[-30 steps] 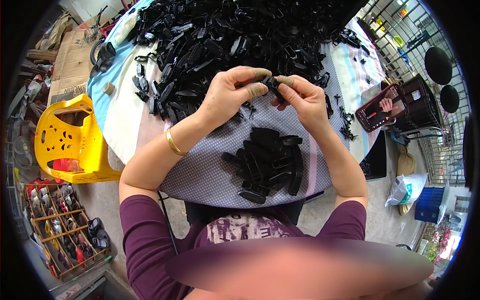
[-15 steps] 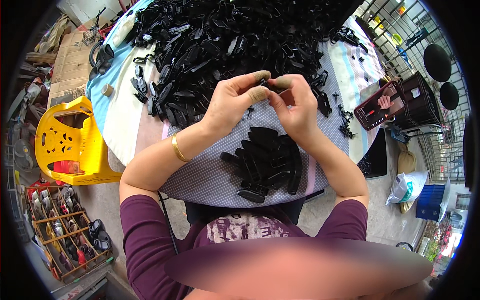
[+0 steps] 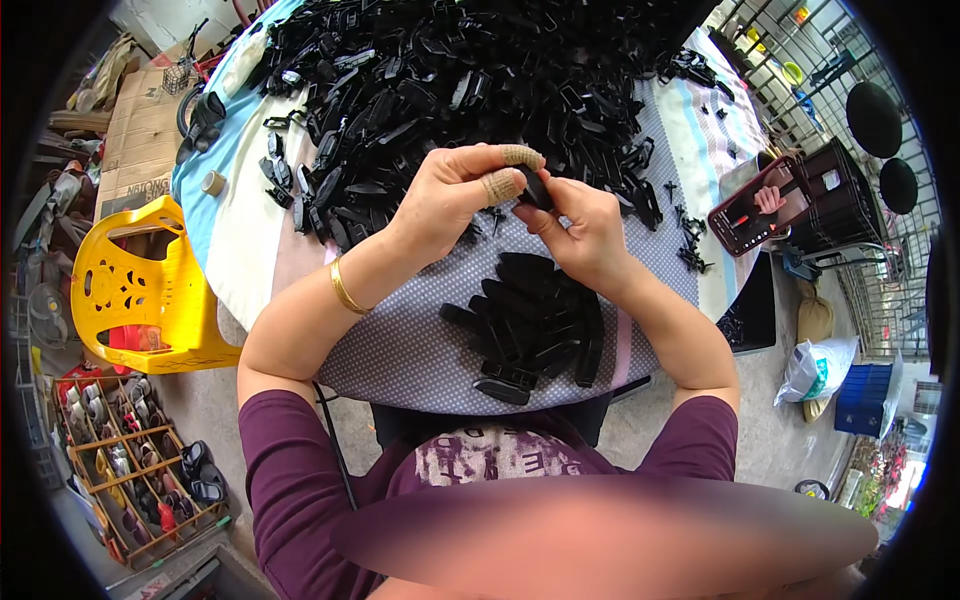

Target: Assembling small black plastic clips by manually inserting metal components and pins.

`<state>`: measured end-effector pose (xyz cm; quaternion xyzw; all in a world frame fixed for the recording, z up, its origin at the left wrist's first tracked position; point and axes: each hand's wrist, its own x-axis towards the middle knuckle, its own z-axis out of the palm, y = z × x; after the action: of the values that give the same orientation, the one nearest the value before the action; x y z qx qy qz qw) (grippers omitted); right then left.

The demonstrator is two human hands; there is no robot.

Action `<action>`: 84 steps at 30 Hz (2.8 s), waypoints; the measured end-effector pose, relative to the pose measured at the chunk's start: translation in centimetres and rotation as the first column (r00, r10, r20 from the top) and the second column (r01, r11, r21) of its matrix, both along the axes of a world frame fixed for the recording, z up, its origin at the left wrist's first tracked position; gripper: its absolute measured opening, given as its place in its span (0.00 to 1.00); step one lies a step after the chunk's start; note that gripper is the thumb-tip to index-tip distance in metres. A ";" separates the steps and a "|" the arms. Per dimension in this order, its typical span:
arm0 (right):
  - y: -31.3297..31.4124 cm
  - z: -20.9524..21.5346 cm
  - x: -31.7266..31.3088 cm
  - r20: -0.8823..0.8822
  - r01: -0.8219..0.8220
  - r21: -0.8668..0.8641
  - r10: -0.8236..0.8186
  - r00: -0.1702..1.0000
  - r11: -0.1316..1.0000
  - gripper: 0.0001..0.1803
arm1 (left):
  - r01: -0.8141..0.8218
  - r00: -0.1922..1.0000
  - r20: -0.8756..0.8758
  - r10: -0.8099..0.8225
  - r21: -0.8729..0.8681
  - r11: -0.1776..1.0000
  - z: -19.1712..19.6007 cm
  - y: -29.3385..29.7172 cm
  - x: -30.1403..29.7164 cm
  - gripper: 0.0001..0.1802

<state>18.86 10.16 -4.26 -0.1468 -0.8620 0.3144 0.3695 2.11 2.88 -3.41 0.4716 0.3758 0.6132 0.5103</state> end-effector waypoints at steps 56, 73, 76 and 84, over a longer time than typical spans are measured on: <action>3.1 1.9 1.3 -0.231 -0.183 -0.622 0.045 0.972 0.762 0.17 | -0.039 0.999 -0.023 0.036 -0.158 0.987 2.0 0.1 -0.2 0.20; 1.1 0.3 0.5 -0.106 -0.016 -0.384 -0.027 0.994 0.923 0.13 | -0.232 0.969 -0.093 0.227 -0.050 0.971 0.5 -0.1 0.3 0.20; 1.1 0.4 0.5 -0.105 -0.014 -0.353 -0.025 0.994 0.935 0.12 | -0.247 0.965 -0.099 0.244 -0.017 0.969 0.5 -0.1 0.3 0.20; 0.8 0.4 0.1 -0.112 0.060 -0.069 -0.067 0.991 0.996 0.13 | -0.207 0.976 0.060 0.211 -0.065 0.976 0.3 -0.1 1.1 0.20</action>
<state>18.91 10.97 -3.81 -0.1680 -0.8237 0.3384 0.4228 3.17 2.75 -3.07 0.3936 0.4238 0.6675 0.4690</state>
